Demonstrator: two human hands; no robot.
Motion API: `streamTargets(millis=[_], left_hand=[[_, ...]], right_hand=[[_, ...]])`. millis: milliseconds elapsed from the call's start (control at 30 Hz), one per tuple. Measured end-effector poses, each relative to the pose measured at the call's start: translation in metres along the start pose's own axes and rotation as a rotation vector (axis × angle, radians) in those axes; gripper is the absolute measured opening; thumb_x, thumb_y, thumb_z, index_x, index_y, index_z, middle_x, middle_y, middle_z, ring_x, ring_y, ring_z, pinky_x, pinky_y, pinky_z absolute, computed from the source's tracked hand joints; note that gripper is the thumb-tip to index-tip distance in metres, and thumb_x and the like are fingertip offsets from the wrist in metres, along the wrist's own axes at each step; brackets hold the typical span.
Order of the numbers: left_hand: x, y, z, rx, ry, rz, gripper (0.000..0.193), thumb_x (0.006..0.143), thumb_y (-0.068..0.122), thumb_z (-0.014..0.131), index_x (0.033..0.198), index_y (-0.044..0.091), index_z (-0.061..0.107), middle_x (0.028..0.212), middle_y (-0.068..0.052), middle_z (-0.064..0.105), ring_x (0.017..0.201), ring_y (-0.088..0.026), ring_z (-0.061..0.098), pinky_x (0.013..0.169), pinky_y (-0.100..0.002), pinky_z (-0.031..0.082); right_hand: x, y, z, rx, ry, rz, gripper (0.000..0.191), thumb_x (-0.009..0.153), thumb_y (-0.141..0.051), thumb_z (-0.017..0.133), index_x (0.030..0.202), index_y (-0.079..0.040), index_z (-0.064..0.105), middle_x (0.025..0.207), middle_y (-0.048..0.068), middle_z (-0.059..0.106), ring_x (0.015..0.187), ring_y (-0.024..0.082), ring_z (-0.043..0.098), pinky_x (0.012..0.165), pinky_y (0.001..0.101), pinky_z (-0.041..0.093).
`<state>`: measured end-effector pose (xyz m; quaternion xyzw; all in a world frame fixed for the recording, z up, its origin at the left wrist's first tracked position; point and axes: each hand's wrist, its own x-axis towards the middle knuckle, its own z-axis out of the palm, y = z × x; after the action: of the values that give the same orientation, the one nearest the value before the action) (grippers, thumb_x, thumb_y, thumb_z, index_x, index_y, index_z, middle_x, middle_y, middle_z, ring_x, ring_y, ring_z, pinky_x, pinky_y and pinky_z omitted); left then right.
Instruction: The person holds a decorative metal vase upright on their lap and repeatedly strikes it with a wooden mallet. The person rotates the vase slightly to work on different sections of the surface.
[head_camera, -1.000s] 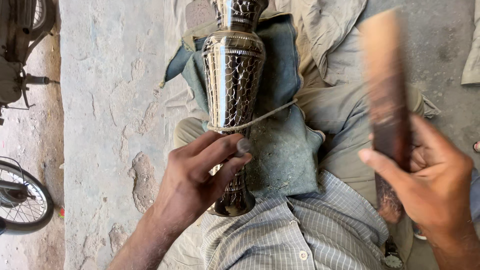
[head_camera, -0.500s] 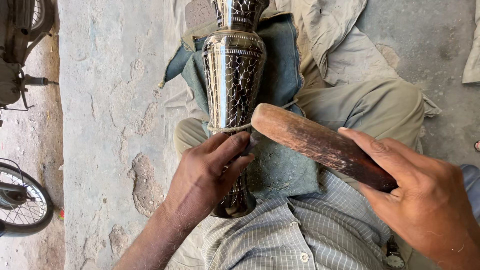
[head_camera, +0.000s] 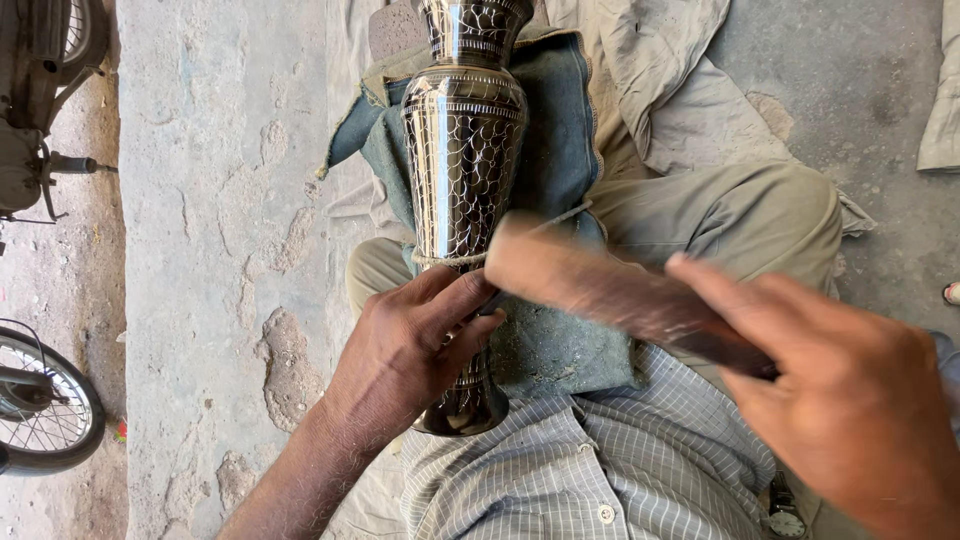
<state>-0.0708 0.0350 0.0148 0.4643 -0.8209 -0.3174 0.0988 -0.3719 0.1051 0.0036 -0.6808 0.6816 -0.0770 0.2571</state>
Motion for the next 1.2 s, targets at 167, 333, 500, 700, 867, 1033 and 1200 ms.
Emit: streamTargets(millis=[167, 333, 500, 700, 867, 1033, 1200], left_hand=[[0.000, -0.002, -0.002, -0.044, 0.057, 0.119, 0.033, 0.096, 0.016, 0.071, 0.127, 0.006, 0.064, 0.114, -0.012, 0.071, 0.091, -0.027, 0.076, 0.074, -0.039, 0.064], [0.001, 0.000, -0.003, -0.028, 0.007, 0.076, 0.031, 0.094, 0.017, 0.071, 0.123, 0.007, 0.066, 0.108, -0.011, 0.072, 0.083, -0.026, 0.076, 0.070, -0.039, 0.064], [0.001, 0.001, -0.006, -0.037, -0.004, 0.066, 0.033, 0.095, 0.017, 0.070, 0.126, 0.007, 0.065, 0.098, -0.010, 0.070, 0.077, -0.023, 0.075, 0.068, -0.038, 0.065], [-0.006, -0.015, 0.001, -0.067, 0.039, 0.111, 0.031, 0.093, 0.015, 0.073, 0.121, 0.005, 0.068, 0.106, -0.010, 0.074, 0.078, -0.020, 0.077, 0.069, -0.033, 0.067], [-0.029, -0.084, -0.001, -0.320, 0.382, 0.016, 0.014, 0.097, 0.011, 0.079, 0.104, 0.006, 0.068, 0.108, -0.010, 0.077, 0.089, -0.016, 0.079, 0.075, -0.027, 0.066], [-0.066, -0.166, 0.045, -0.368, 0.523, -0.537, 0.032, 0.092, 0.012, 0.076, 0.121, 0.004, 0.066, 0.091, -0.011, 0.077, 0.080, -0.017, 0.076, 0.073, -0.031, 0.065], [-0.098, -0.190, 0.080, 0.028, 0.412, -0.529, 0.029, 0.090, 0.013, 0.078, 0.116, 0.005, 0.071, 0.094, -0.011, 0.079, 0.077, -0.016, 0.075, 0.065, -0.031, 0.060]], right_hand=[[-0.001, -0.001, 0.004, 0.385, 0.323, -0.193, 0.045, 0.088, -0.006, 0.079, 0.128, -0.004, 0.059, 0.100, 0.013, 0.073, 0.080, 0.016, 0.073, 0.069, 0.0267, 0.061], [-0.003, -0.009, 0.002, 0.550, 0.295, 0.020, 0.049, 0.083, -0.007, 0.083, 0.127, 0.000, 0.061, 0.098, 0.012, 0.072, 0.074, 0.018, 0.069, 0.065, 0.0317, 0.060], [0.006, -0.011, 0.011, 0.396, 0.322, -0.280, 0.058, 0.076, -0.003, 0.078, 0.129, 0.009, 0.059, 0.112, 0.020, 0.070, 0.089, 0.020, 0.071, 0.069, 0.0322, 0.062], [-0.014, 0.004, 0.036, 1.095, 0.403, 0.086, 0.064, 0.089, 0.012, 0.073, 0.149, 0.004, 0.054, 0.106, 0.013, 0.068, 0.094, 0.014, 0.067, 0.083, 0.0304, 0.059], [-0.027, 0.039, 0.057, 1.144, 0.377, 0.116, 0.063, 0.086, 0.015, 0.071, 0.146, 0.004, 0.053, 0.101, 0.011, 0.068, 0.092, 0.016, 0.070, 0.084, 0.0316, 0.061], [-0.037, 0.076, 0.094, 1.109, 0.193, 0.422, 0.048, 0.082, 0.008, 0.075, 0.128, 0.005, 0.063, 0.094, 0.016, 0.071, 0.079, 0.020, 0.070, 0.071, 0.0343, 0.060], [-0.057, 0.087, 0.143, 0.924, 0.078, 0.727, 0.036, 0.077, -0.002, 0.081, 0.110, 0.003, 0.069, 0.087, 0.014, 0.073, 0.075, 0.019, 0.072, 0.064, 0.0340, 0.060]])
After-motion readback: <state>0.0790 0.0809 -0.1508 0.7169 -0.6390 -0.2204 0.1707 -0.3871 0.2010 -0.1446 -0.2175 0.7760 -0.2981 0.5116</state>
